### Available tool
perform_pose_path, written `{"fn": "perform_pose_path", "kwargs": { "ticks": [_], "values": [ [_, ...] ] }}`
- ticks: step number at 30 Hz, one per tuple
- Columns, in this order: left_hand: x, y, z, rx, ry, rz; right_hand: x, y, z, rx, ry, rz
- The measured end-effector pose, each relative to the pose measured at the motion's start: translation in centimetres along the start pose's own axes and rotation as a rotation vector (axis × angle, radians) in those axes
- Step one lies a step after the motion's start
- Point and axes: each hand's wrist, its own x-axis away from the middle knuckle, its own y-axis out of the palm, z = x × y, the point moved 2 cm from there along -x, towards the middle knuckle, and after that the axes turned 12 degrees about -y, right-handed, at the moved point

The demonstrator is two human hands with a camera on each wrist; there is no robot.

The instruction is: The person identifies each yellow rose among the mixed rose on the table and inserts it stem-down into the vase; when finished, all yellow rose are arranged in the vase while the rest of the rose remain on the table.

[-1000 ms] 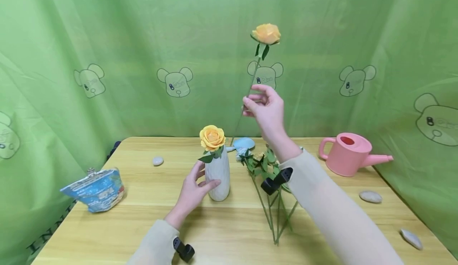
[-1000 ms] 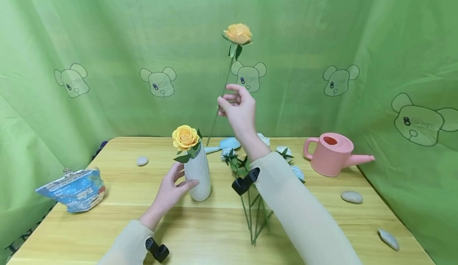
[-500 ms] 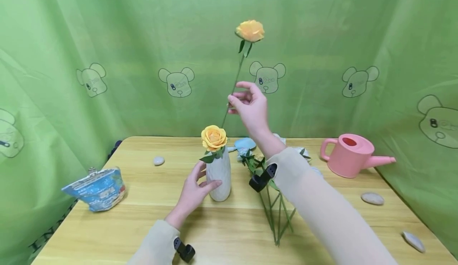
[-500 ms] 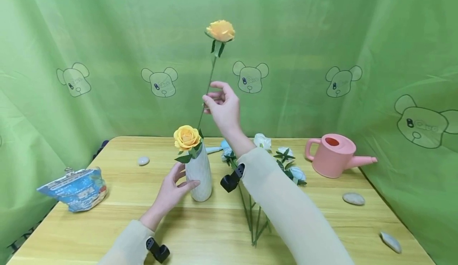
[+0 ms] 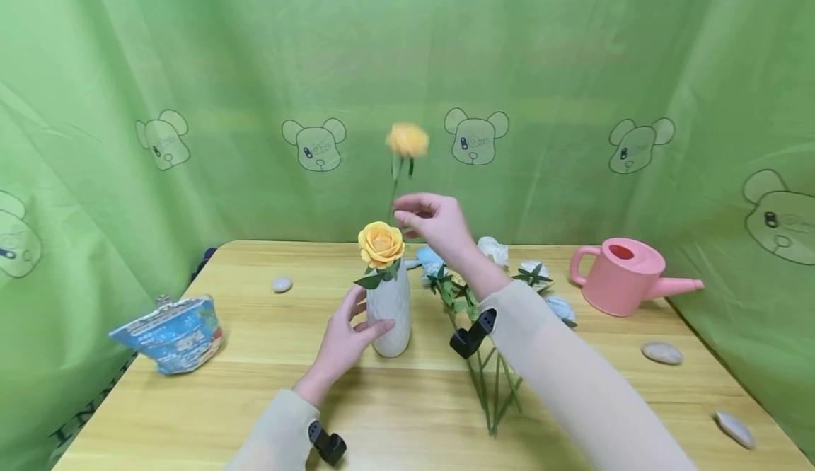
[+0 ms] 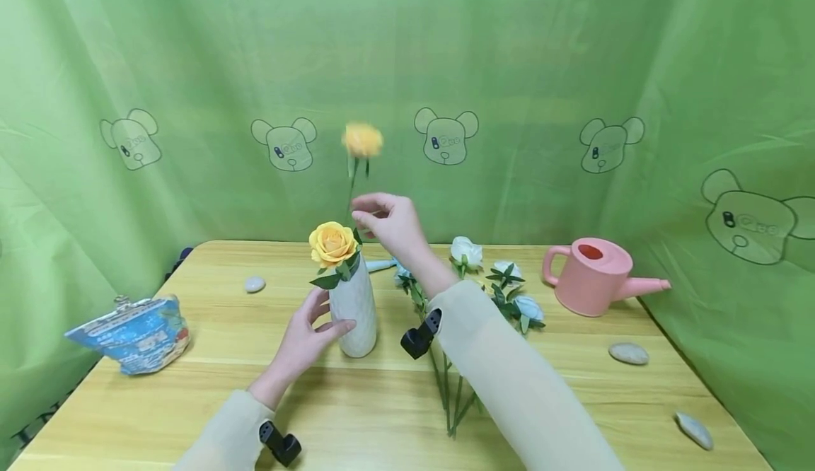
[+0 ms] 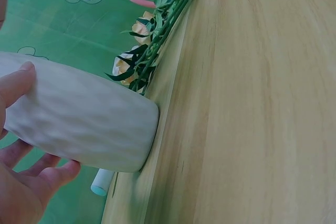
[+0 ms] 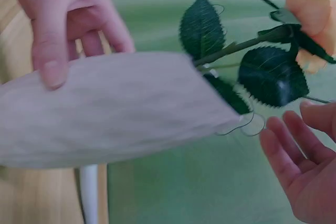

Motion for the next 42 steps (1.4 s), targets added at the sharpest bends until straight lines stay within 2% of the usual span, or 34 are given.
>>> {"fn": "perform_pose_path", "kwargs": {
  "ticks": [4, 8, 17, 23, 33, 42],
  "values": [
    [0.0, 0.0, -0.1, 0.008, 0.003, -0.002, 1.3, -0.5, 1.7, 0.041, 0.092, -0.064],
    [0.0, 0.0, -0.2, 0.013, 0.015, -0.002, 2.7, -1.1, 3.0, 0.044, 0.158, -0.083],
    [-0.1, -0.1, -0.2, 0.006, 0.022, 0.009, 4.9, -2.4, 3.6, 0.014, 0.157, -0.050],
    [-0.1, 0.0, -0.4, 0.007, 0.023, 0.003, 6.5, -4.2, 4.0, 0.025, 0.190, -0.017],
    [-0.1, 0.1, -0.4, 0.019, 0.025, -0.006, 9.4, -7.2, 6.3, 0.045, 0.242, 0.032],
    [0.0, 0.1, -0.3, 0.013, 0.018, -0.004, 12.4, -8.7, 8.7, 0.027, 0.326, 0.047]
  ]
}}
